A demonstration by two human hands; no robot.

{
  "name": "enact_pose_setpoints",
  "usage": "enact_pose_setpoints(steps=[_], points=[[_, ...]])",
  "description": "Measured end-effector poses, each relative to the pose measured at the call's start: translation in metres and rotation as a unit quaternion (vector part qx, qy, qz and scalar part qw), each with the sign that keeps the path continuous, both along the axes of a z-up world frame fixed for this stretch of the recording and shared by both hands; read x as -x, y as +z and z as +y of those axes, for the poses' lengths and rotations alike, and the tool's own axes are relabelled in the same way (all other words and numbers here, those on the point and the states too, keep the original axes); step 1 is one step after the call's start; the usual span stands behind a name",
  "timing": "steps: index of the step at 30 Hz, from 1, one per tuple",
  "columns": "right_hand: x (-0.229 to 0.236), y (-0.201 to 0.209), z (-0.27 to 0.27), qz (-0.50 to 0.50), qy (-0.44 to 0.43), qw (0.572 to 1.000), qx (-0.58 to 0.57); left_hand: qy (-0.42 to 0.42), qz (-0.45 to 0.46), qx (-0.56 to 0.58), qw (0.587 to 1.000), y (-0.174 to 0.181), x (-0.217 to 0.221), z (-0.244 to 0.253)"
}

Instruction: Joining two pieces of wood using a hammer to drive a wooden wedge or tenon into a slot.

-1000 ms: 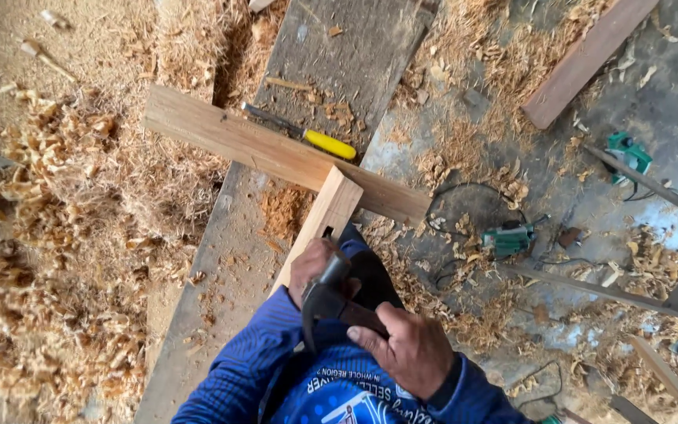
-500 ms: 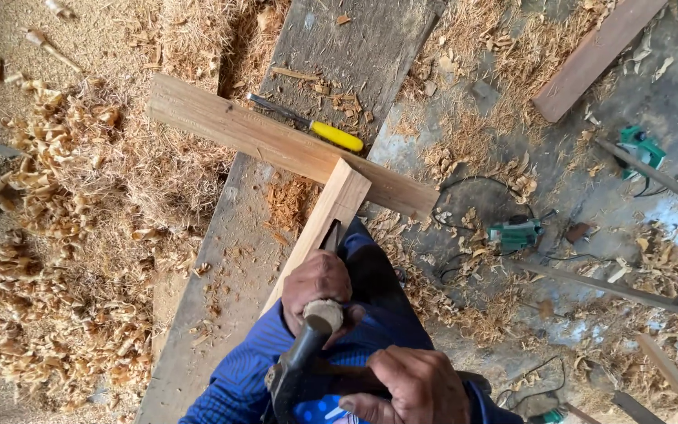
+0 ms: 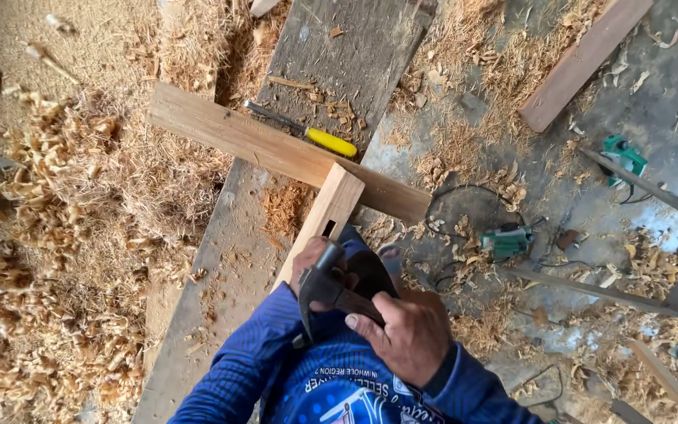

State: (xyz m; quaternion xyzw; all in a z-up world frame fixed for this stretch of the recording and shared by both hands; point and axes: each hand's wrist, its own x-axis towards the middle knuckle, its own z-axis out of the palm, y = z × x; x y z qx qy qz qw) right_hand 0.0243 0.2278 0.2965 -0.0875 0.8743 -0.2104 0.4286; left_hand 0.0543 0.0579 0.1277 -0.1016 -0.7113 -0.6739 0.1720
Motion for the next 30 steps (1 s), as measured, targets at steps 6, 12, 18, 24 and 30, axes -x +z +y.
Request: enact_pose_setpoints(steps=[6, 12, 18, 24, 30], points=[[-0.028, 0.04, 0.005, 0.139, 0.102, 0.961, 0.216, 0.01, 0.031, -0.049, 0.998, 0.038, -0.016, 0.008], [-0.029, 0.049, 0.0, 0.117, 0.078, 0.972, 0.187, 0.013, 0.151, -0.09, 0.984, 0.048, 0.013, 0.008], [-0.024, 0.039, -0.013, 0.043, 0.019, 0.993, 0.106, 0.038, 0.095, -0.112, 0.988, 0.047, 0.003, 0.015], [-0.023, 0.025, -0.004, 0.093, 0.018, 0.988, 0.12, 0.048, 0.101, -0.089, 0.99, 0.059, 0.007, 0.01], [-0.036, 0.069, -0.014, 0.141, 0.048, 0.965, 0.215, 0.027, 0.101, -0.062, 0.993, 0.05, 0.005, 0.006]])
